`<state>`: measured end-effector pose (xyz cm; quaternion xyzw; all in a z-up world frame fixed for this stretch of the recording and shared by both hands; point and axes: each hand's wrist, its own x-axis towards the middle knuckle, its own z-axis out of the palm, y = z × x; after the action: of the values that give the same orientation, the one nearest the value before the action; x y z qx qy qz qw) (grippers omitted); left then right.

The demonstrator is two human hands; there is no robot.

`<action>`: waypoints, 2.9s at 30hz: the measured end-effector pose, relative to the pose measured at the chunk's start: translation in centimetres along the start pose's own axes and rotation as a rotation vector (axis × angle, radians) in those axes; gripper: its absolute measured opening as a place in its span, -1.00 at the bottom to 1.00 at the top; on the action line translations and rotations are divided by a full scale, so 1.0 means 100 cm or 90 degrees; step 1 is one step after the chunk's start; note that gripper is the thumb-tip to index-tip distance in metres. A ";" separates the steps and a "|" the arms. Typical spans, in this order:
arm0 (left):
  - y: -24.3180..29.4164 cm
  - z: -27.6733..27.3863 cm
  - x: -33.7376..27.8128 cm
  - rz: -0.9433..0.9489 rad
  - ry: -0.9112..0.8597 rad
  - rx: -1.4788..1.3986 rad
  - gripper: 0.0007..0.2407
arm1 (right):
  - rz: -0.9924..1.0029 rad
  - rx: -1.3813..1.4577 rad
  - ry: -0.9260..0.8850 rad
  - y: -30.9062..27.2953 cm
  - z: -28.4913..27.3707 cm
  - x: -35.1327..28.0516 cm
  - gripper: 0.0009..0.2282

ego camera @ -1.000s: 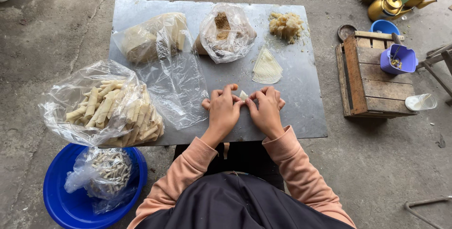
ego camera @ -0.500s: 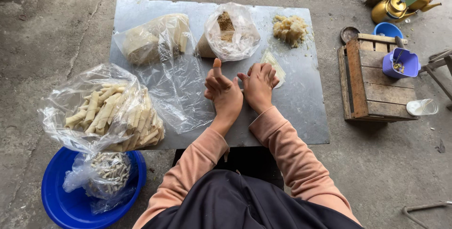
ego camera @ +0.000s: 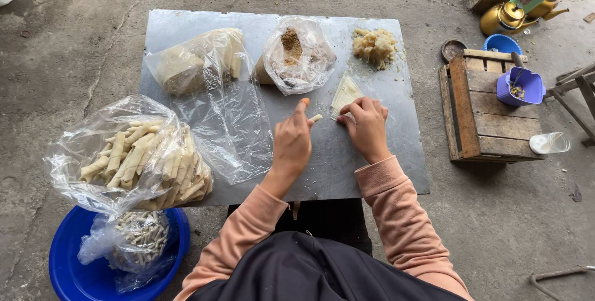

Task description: The person prepares samosas by placing filling onto triangular pastry sheets and rolling them into cylinders by hand.

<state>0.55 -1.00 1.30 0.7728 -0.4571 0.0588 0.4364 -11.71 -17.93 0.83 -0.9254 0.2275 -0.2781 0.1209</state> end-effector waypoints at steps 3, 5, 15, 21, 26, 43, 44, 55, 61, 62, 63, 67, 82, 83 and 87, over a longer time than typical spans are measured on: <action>0.002 -0.039 0.003 -0.018 0.036 -0.032 -0.62 | -0.039 -0.061 0.007 -0.005 0.004 0.003 -0.89; -0.003 -0.091 -0.003 0.055 0.166 0.025 -0.60 | 0.011 -0.022 -0.017 -0.011 0.003 0.004 -0.80; 0.005 -0.251 -0.033 -0.297 0.263 0.502 -0.59 | 0.073 -0.063 -0.004 -0.026 0.017 0.002 -0.93; 0.031 -0.225 -0.035 -0.077 0.351 0.327 -0.58 | 0.057 -0.013 -0.063 -0.058 -0.001 -0.012 -0.92; 0.048 -0.146 -0.029 -0.018 0.075 0.019 -0.72 | 0.130 0.238 -0.219 -0.084 -0.004 -0.015 -0.86; 0.001 -0.017 -0.040 -0.051 -0.037 0.081 -0.58 | 0.064 0.386 0.034 -0.069 0.043 0.116 -0.77; 0.003 -0.019 -0.041 -0.053 -0.028 0.088 -0.57 | 0.096 0.404 0.030 -0.071 0.049 0.122 -0.80; 0.002 -0.023 -0.044 -0.032 -0.064 0.131 -0.57 | -0.080 0.228 0.162 -0.069 0.042 0.156 -0.87; 0.009 -0.030 -0.040 -0.046 -0.034 0.114 -0.54 | -0.147 0.137 0.118 -0.065 0.045 0.152 -0.91; 0.009 -0.030 -0.040 -0.052 -0.047 0.119 -0.54 | -0.138 0.148 0.110 -0.064 0.044 0.147 -0.91; 0.008 -0.029 -0.041 -0.057 -0.060 0.124 -0.54 | -0.129 0.159 0.101 -0.064 0.044 0.143 -0.92; 0.007 -0.023 -0.043 -0.033 -0.057 0.134 -0.59 | -0.069 0.249 0.101 -0.063 0.038 0.129 -0.90; 0.016 -0.028 -0.046 -0.136 -0.049 -0.137 -0.62 | 0.212 0.726 0.162 -0.023 0.049 0.119 -0.87; 0.016 -0.029 -0.045 -0.144 -0.046 -0.171 -0.60 | 0.225 0.733 0.164 -0.022 0.043 0.116 -0.87; 0.014 -0.032 -0.042 -0.214 -0.053 -0.249 -0.52 | 0.279 0.778 0.158 -0.018 0.011 0.089 -0.87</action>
<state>-1.94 3.82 2.04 0.7406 -0.3424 -0.1356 0.5621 -3.81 -20.61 4.66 -0.5833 0.2240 -0.4307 0.6512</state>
